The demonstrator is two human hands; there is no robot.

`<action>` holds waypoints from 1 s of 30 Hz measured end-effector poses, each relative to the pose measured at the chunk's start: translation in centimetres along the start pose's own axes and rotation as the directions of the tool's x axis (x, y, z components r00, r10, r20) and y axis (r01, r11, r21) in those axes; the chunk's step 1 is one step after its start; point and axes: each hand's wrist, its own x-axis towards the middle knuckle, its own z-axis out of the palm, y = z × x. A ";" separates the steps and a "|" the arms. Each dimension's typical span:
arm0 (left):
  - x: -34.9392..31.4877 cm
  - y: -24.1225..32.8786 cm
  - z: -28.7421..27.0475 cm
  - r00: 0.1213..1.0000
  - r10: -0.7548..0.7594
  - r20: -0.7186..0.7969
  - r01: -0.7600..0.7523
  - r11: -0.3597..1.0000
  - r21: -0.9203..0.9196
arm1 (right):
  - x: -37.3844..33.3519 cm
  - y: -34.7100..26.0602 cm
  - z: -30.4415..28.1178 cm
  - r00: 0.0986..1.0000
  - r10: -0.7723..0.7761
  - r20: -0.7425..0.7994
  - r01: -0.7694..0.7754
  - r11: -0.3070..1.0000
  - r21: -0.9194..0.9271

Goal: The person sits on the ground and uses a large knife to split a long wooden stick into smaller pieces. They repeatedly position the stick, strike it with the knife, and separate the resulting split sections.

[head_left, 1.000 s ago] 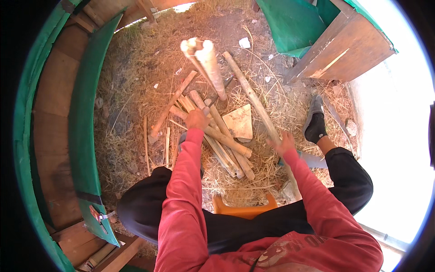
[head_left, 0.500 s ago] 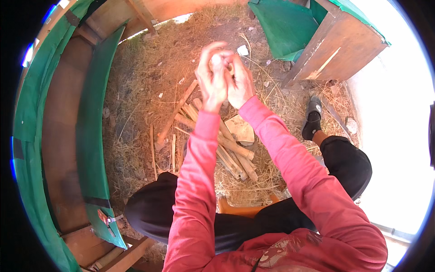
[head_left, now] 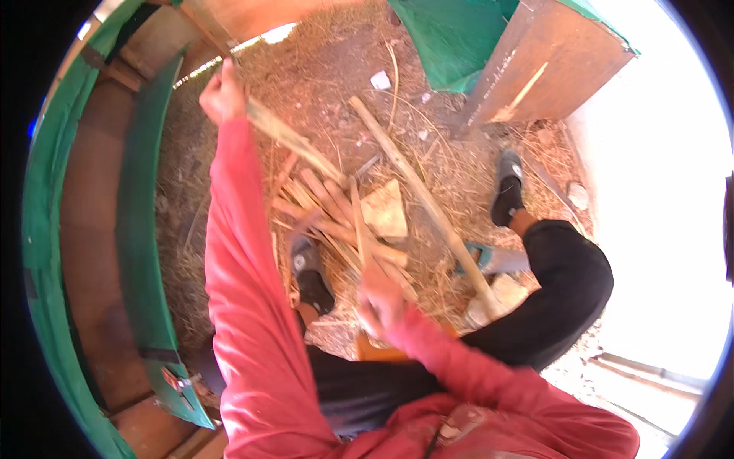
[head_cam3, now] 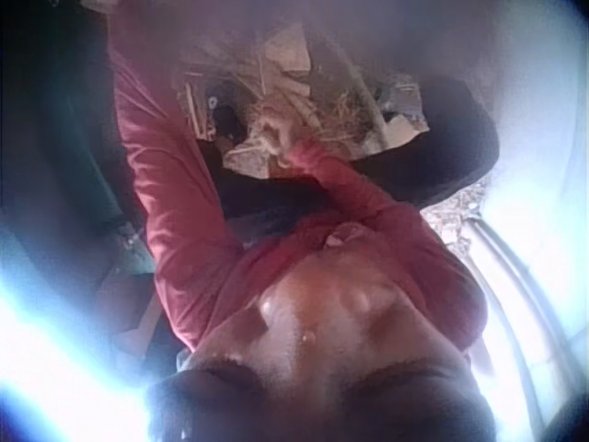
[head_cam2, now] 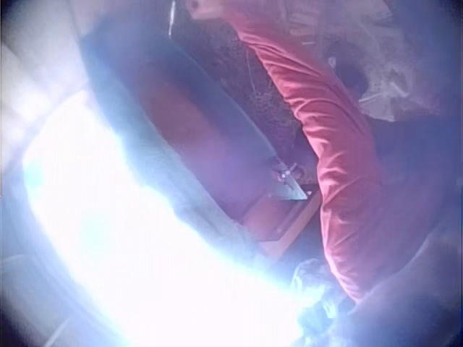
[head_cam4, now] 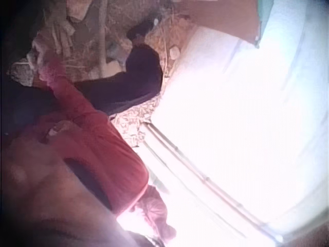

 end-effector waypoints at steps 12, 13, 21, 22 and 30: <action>-0.4 -2.8 -20.1 0.850 -0.115 -0.514 0.023 0.983 -0.183 | 5.2 -2.5 -23.9 0.810 0.420 -0.410 -0.051 0.746 0.664; -0.1 -2.9 -23.1 0.778 -0.229 -0.585 0.135 0.970 -0.200 | 4.8 -2.0 -27.0 0.716 0.461 -0.524 -0.006 0.755 0.655; 3.8 1.9 -51.3 0.732 0.272 -0.624 -0.038 0.932 0.361 | -0.5 2.3 -35.5 0.262 0.511 -0.819 0.068 0.837 0.544; 3.0 0.5 -47.9 0.702 0.257 -0.665 -0.084 0.956 0.281 | 0.1 0.6 -34.8 0.329 0.483 -0.812 0.092 0.839 0.536; -2.8 18.6 -28.0 0.473 0.562 -0.678 -0.433 0.819 0.377 | 1.2 -0.7 -19.4 0.885 0.358 -0.296 -0.049 0.706 0.707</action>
